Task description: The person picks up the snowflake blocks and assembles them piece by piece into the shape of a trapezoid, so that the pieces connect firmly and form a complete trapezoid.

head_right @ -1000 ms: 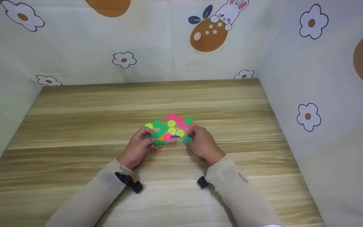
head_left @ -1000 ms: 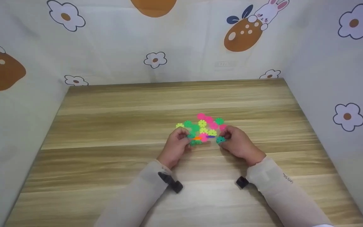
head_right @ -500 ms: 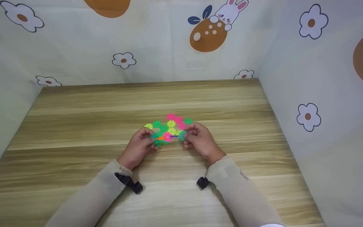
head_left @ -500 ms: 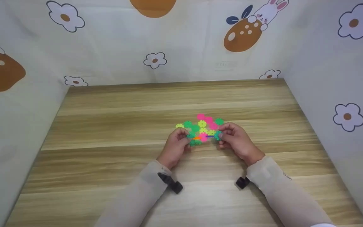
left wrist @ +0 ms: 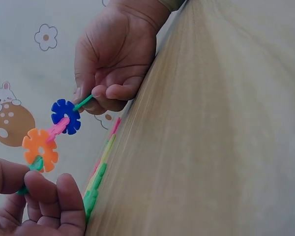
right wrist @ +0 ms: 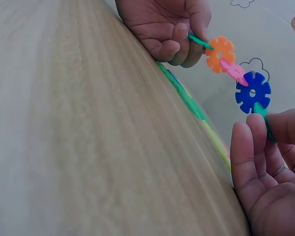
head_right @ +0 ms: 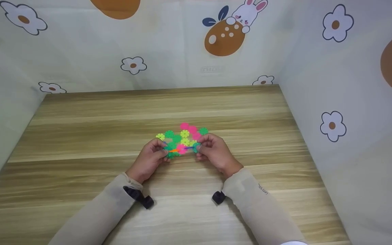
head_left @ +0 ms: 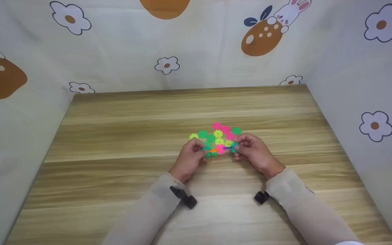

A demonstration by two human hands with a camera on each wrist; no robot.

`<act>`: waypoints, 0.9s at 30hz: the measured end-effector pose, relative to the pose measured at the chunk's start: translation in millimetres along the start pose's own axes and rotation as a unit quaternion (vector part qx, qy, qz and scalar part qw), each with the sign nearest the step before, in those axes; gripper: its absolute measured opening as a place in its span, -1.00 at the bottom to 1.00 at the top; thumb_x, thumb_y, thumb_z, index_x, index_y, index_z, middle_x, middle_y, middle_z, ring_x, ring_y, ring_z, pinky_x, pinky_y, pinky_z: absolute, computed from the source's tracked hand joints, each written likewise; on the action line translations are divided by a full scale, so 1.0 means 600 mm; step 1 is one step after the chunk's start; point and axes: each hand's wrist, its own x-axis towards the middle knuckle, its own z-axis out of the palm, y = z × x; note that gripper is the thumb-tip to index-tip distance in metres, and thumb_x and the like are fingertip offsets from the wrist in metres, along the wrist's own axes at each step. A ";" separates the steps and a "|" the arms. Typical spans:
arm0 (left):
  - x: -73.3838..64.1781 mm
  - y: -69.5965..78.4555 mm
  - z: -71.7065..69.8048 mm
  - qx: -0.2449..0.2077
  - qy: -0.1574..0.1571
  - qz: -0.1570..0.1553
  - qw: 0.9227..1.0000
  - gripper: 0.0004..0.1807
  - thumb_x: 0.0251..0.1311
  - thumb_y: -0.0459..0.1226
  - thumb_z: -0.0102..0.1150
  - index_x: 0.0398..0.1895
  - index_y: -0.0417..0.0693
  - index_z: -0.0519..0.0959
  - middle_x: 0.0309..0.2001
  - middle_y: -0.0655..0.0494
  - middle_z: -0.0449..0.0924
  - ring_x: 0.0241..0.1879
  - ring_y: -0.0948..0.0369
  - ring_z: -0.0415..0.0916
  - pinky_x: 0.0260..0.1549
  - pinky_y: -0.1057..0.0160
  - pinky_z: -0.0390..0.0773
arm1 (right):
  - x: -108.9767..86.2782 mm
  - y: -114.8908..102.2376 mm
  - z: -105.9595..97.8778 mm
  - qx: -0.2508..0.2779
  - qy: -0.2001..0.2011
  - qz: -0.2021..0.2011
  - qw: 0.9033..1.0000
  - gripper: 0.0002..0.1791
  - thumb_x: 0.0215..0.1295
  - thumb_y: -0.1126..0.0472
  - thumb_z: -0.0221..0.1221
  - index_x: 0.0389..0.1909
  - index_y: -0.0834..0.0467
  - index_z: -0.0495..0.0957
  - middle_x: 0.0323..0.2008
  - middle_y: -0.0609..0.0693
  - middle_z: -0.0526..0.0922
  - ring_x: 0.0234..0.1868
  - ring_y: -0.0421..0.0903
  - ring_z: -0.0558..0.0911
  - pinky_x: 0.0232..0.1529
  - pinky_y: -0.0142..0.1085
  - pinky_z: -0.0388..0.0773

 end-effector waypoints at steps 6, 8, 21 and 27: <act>0.001 0.001 -0.002 0.011 -0.010 -0.015 1.000 -0.90 0.33 -0.54 0.04 -0.14 -0.31 0.42 -0.34 0.08 0.45 -0.35 0.16 0.55 -0.28 0.24 0.64 | 0.001 0.000 -0.001 0.004 0.002 0.003 1.000 -0.83 0.42 0.51 0.16 -0.10 0.22 0.52 -0.33 -0.01 0.61 -0.41 -0.13 0.69 -0.23 -0.21 0.78; 0.001 0.002 -0.002 0.018 -0.012 -0.017 1.000 -0.91 0.35 -0.54 0.04 -0.13 -0.31 0.42 -0.34 0.08 0.44 -0.34 0.15 0.55 -0.28 0.25 0.64 | 0.002 0.000 -0.001 0.001 -0.001 0.000 1.000 -0.83 0.41 0.52 0.16 -0.12 0.22 0.51 -0.32 -0.01 0.61 -0.41 -0.13 0.68 -0.24 -0.21 0.78; 0.002 0.001 0.000 0.030 -0.017 -0.018 0.999 -0.89 0.34 -0.54 0.04 -0.12 -0.32 0.40 -0.30 0.05 0.45 -0.35 0.14 0.58 -0.27 0.23 0.66 | 0.004 0.008 -0.001 0.000 0.020 -0.004 1.000 -0.79 0.42 0.51 0.15 0.01 0.31 0.55 -0.31 0.01 0.58 -0.39 -0.13 0.68 -0.22 -0.25 0.77; 0.000 0.003 0.002 0.034 -0.028 -0.019 0.999 -0.87 0.26 -0.50 0.06 -0.20 -0.19 0.37 -0.21 0.06 0.42 -0.34 0.13 0.55 -0.28 0.23 0.66 | 0.003 0.006 0.003 0.018 0.026 0.002 1.000 -0.65 0.44 0.54 0.06 0.17 0.37 0.58 -0.26 0.02 0.55 -0.35 -0.14 0.68 -0.19 -0.28 0.76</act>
